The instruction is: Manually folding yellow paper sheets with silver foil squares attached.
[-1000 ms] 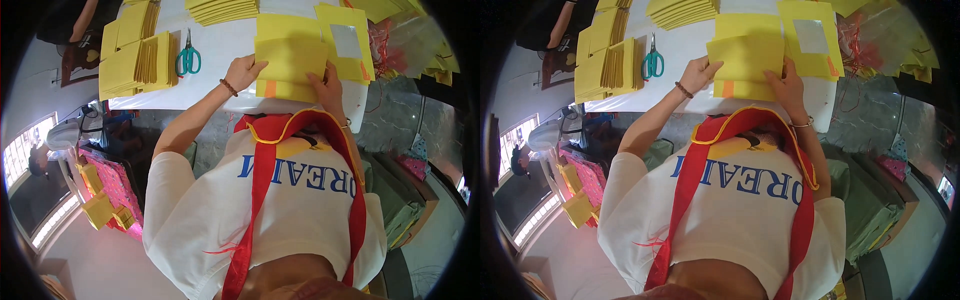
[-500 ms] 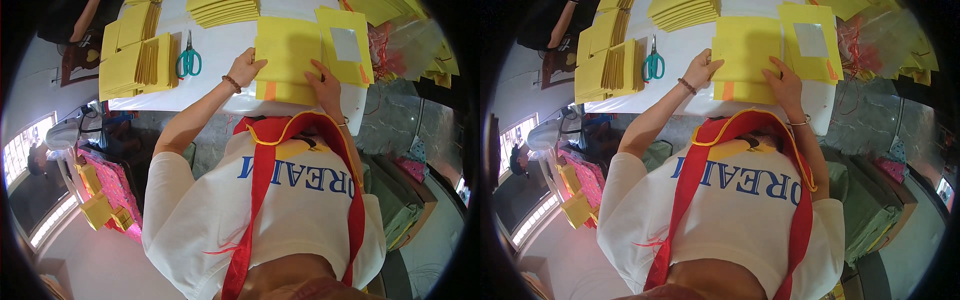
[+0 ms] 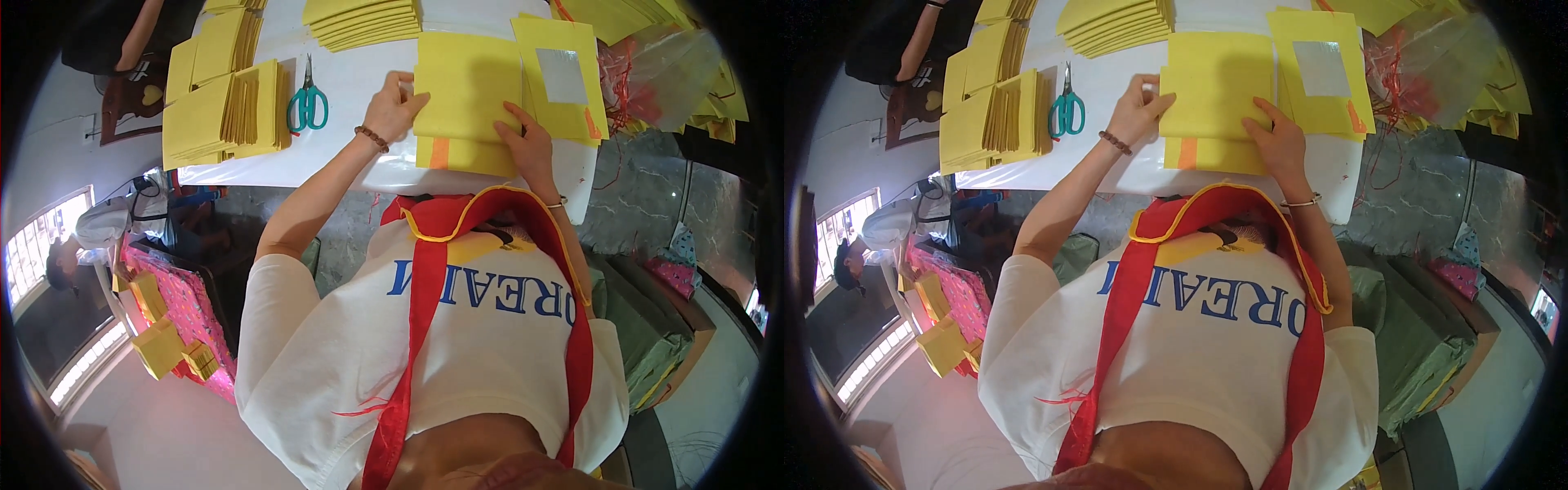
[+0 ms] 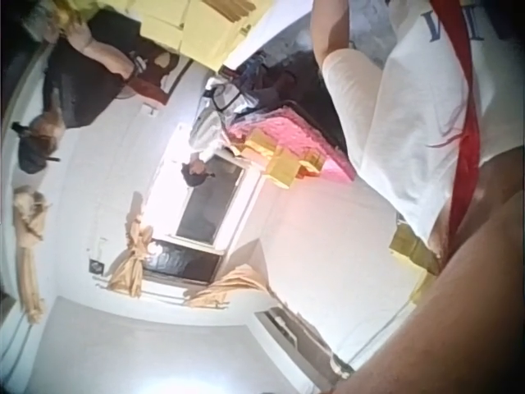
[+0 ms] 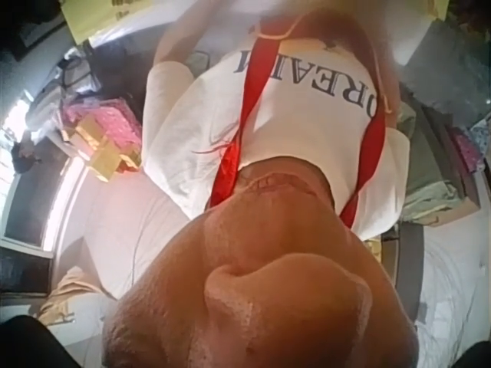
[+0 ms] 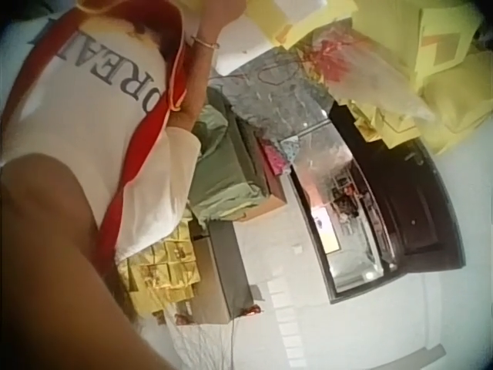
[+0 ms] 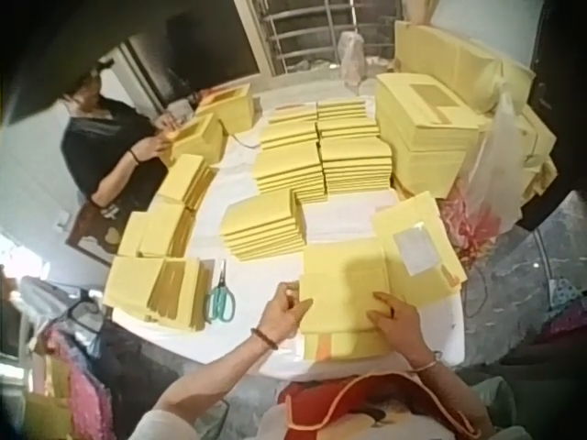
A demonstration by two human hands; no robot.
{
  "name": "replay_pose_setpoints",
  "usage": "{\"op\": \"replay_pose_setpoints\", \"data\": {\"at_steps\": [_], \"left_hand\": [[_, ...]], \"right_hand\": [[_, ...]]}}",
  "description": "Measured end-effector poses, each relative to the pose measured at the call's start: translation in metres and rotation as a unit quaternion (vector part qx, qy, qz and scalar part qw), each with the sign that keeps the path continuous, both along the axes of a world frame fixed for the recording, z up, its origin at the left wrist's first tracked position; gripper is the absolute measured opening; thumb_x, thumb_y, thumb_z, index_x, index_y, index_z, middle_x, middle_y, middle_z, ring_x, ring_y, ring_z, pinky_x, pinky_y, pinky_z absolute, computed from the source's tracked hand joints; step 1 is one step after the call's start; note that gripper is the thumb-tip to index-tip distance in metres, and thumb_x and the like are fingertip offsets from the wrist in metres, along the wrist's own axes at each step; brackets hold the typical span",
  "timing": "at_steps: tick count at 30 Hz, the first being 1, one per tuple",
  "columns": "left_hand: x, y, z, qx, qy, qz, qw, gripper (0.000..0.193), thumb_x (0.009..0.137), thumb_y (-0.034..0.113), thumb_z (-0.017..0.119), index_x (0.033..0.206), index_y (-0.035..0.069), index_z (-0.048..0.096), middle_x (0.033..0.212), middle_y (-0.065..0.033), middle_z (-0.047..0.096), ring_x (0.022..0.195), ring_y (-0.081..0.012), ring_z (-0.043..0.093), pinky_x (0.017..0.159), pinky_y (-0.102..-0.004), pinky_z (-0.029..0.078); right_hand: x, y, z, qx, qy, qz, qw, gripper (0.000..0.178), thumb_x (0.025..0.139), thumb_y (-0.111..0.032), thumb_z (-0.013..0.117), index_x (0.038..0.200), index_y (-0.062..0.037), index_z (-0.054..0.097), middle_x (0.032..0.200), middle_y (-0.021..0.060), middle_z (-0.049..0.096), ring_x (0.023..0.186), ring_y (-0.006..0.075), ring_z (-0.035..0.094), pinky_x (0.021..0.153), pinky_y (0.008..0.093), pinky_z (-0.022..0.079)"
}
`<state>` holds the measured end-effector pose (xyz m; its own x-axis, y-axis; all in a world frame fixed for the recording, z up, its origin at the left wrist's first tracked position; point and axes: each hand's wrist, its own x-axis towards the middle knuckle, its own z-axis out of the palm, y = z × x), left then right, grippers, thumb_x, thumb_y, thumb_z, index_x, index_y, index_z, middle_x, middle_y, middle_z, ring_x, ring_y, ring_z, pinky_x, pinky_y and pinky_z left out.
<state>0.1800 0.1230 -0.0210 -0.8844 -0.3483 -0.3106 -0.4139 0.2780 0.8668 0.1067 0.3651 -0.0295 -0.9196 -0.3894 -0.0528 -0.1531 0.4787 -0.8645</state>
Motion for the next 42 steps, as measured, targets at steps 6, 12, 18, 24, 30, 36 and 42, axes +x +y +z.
{"op": "replay_pose_setpoints", "data": {"at_steps": [6,12,18,24,30,36,42], "left_hand": [[-0.019,0.029,0.019,-0.374,0.244,-0.11,0.888,0.037,0.079,0.026,0.063,0.11,0.007,0.054,0.109,-0.0131,0.055,0.107,-0.0314,0.046,0.087,-0.0439,0.037],[-0.02,0.059,-0.004,-0.466,0.23,-0.216,0.826,0.053,0.084,0.045,0.054,0.124,0.01,0.049,0.129,-0.0174,0.043,0.12,-0.0351,0.038,0.096,-0.048,0.032],[-0.02,0.063,-0.013,-0.491,0.191,-0.244,0.814,0.059,0.085,0.05,0.049,0.13,0.012,0.044,0.135,-0.0198,0.037,0.125,-0.0385,0.032,0.1,-0.0534,0.026],[-0.018,0.062,-0.013,-0.49,0.174,-0.257,0.815,0.058,0.086,0.048,0.049,0.131,0.012,0.043,0.136,-0.0203,0.036,0.126,-0.039,0.03,0.101,-0.0539,0.023],[-0.017,0.053,-0.012,-0.435,0.256,-0.236,0.831,0.052,0.083,0.039,0.057,0.126,0.012,0.048,0.132,-0.0176,0.04,0.123,-0.036,0.033,0.097,-0.051,0.027],[-0.004,0.048,0.007,-0.421,0.249,-0.345,0.801,0.052,0.08,0.039,0.06,0.123,0.01,0.05,0.131,-0.0125,0.042,0.114,-0.0319,0.04,0.092,-0.0448,0.033],[0.002,0.058,0.0,-0.521,0.27,-0.362,0.724,0.048,0.081,0.026,0.058,0.12,0.0,0.05,0.121,-0.0207,0.049,0.107,-0.0336,0.048,0.086,-0.042,0.041]], "right_hand": [[0.002,0.0,-0.004,0.004,0.004,-0.005,1.0,0.046,0.075,-0.031,0.067,0.115,-0.0079,0.061,0.072,0.0104,0.065,0.057,0.0155,0.054,0.056,0.0281,0.043],[0.002,-0.001,0.001,-0.01,0.001,0.004,1.0,0.046,0.075,-0.031,0.067,0.115,-0.0082,0.061,0.075,0.0117,0.065,0.061,0.0188,0.059,0.06,0.0298,0.046],[0.016,0.0,0.002,0.052,0.088,-0.008,0.995,0.041,0.079,-0.031,0.064,0.116,-0.0136,0.06,0.105,0.0124,0.059,0.084,0.0231,0.057,0.074,0.0378,0.044],[0.039,0.015,-0.008,0.221,0.328,0.169,0.903,0.053,0.082,-0.037,0.06,0.129,-0.0164,0.048,0.137,0.0048,0.042,0.125,0.0226,0.039,0.1,0.0567,0.023],[0.042,0.018,-0.018,0.227,0.286,0.179,0.914,0.058,0.085,-0.042,0.053,0.133,-0.0111,0.043,0.143,0.0038,0.034,0.134,0.0223,0.027,0.105,0.0581,0.017],[0.042,0.016,-0.018,0.232,0.297,0.174,0.91,0.058,0.085,-0.042,0.053,0.133,-0.0104,0.043,0.143,0.0034,0.034,0.134,0.0225,0.027,0.104,0.0575,0.018],[0.035,0.021,-0.026,0.185,0.288,0.176,0.923,0.052,0.086,-0.036,0.055,0.13,-0.0099,0.046,0.142,0.0037,0.036,0.134,0.0229,0.029,0.103,0.0566,0.023]]}}
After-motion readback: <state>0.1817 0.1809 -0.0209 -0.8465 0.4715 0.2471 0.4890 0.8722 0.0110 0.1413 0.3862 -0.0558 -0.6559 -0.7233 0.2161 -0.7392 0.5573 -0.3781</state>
